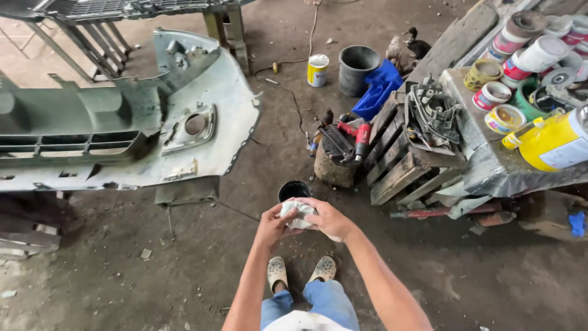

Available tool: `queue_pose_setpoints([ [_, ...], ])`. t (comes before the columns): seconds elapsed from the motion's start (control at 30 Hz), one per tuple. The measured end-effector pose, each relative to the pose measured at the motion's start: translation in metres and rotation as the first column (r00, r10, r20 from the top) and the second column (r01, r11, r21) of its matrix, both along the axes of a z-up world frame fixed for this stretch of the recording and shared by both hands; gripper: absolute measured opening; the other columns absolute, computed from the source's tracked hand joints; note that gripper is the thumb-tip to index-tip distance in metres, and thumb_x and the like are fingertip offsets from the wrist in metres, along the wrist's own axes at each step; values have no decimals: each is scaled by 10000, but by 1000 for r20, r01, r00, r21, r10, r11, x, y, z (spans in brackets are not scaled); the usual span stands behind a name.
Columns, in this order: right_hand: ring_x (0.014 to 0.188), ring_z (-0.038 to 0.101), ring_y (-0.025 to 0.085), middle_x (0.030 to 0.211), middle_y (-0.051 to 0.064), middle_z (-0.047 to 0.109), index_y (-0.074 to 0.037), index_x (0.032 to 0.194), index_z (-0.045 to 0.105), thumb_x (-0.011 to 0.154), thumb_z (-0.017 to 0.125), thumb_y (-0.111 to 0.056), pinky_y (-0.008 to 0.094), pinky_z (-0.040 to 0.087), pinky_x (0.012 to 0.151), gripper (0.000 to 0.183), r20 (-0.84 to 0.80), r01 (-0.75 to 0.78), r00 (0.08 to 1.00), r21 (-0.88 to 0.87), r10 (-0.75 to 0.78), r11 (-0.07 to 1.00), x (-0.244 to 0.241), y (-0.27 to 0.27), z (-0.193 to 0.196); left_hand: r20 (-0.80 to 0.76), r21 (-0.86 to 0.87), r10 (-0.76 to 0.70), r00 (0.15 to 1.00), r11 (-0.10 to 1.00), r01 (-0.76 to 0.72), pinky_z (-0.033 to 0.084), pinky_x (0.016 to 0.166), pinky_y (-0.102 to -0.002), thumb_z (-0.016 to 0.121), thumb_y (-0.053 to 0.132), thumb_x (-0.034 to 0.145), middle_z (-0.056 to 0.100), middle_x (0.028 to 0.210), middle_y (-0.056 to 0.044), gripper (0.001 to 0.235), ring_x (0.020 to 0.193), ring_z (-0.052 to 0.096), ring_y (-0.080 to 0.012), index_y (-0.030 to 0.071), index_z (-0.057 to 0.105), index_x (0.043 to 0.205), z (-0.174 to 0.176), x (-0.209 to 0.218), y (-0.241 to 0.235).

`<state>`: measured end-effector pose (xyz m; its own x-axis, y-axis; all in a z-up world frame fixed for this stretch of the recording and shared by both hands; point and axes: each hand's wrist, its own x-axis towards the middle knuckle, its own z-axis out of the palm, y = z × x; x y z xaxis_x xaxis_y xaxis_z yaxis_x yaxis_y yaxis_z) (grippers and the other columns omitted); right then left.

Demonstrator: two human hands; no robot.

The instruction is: The person kneads a white putty-like substance in their hands, then walks to a car bumper and applies the substance to a damaged area on the bumper's surface.

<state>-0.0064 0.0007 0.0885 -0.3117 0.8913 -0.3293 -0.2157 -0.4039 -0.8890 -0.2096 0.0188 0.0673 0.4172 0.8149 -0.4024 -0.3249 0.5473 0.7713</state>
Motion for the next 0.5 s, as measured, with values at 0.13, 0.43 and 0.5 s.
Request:
queue_pose_setpoints([
  [0.13, 1219, 623, 159, 1401, 91, 606, -162, 1505, 454, 862, 757, -63, 315, 526, 1034, 718, 53, -206, 978, 312, 200, 927, -42, -14, 63, 5, 32, 115, 993, 993, -116, 661, 739, -383, 760, 148, 918, 752, 1086, -75, 380, 908, 743, -182, 40, 705, 1278, -17, -38, -6],
  [0.43, 972, 737, 146, 1110, 83, 764, -97, 1267, 714, 883, 775, -177, 323, 584, 866, 397, 662, -213, 728, 462, -175, 861, -62, -31, 90, 9, 113, 81, 997, 990, -81, 675, 763, -381, 749, 85, 904, 752, 1025, -75, 277, 896, 738, -184, -10, 717, 1163, -3, -52, -2],
  [0.5, 956, 727, 160, 1088, 117, 808, -69, 1297, 725, 930, 681, -117, 325, 602, 860, 373, 644, -116, 749, 357, -155, 927, -47, -27, 69, 146, 102, 29, 989, 994, -44, 670, 844, -409, 718, 84, 913, 718, 1129, -88, 355, 988, 738, -198, -2, 663, 1253, -3, -43, -4],
])
